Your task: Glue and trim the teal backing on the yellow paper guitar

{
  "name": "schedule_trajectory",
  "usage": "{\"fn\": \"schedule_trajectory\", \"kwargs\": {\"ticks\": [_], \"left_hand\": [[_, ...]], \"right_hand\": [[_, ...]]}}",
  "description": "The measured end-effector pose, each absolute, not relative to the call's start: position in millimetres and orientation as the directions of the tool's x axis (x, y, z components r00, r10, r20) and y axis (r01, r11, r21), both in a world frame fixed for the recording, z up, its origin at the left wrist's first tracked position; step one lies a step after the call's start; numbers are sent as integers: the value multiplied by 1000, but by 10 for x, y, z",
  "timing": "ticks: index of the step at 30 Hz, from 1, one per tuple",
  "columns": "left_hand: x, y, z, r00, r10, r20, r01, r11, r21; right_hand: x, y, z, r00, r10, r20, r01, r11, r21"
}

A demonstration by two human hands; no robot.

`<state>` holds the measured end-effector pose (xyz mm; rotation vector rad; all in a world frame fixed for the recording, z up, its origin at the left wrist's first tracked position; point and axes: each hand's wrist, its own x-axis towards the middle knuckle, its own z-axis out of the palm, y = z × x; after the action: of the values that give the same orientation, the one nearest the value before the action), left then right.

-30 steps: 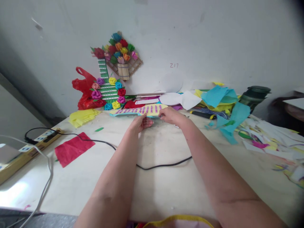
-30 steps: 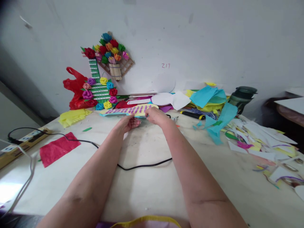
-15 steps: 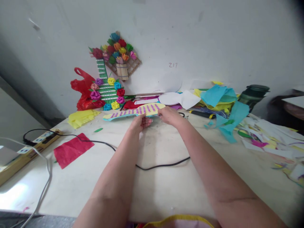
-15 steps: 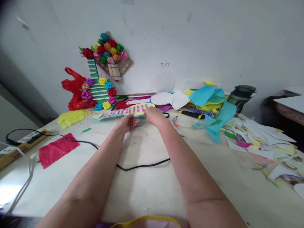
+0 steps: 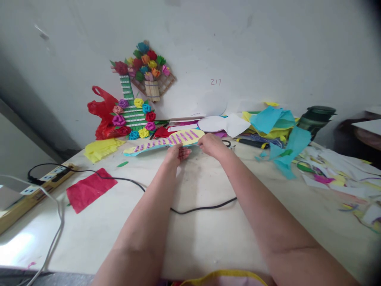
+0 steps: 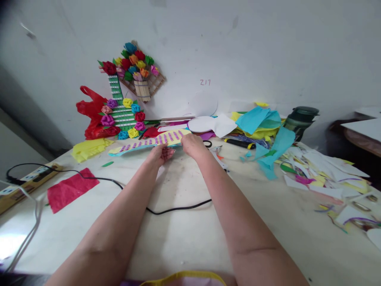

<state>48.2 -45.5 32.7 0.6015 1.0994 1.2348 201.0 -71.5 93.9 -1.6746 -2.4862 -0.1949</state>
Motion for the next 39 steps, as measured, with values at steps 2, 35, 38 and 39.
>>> {"fn": "schedule_trajectory", "kwargs": {"ticks": [2,35,38,39], "left_hand": [[491,-463,334,-61,942,-331,-432,274,859],[455,-421,274,-90,944,-319,-425,253,869],[456,-428,276,-86,946,-314,-422,251,871],[455,-429,275,-85,945,-315,-419,253,872]], "right_hand": [[1982,-718,929,-367,911,189,930,362,61],[2088,-675,908,-424,878,221,900,437,-10],[2090,-676,903,-425,877,225,899,438,-10],[2091,-674,899,-425,877,227,899,438,-10]]}}
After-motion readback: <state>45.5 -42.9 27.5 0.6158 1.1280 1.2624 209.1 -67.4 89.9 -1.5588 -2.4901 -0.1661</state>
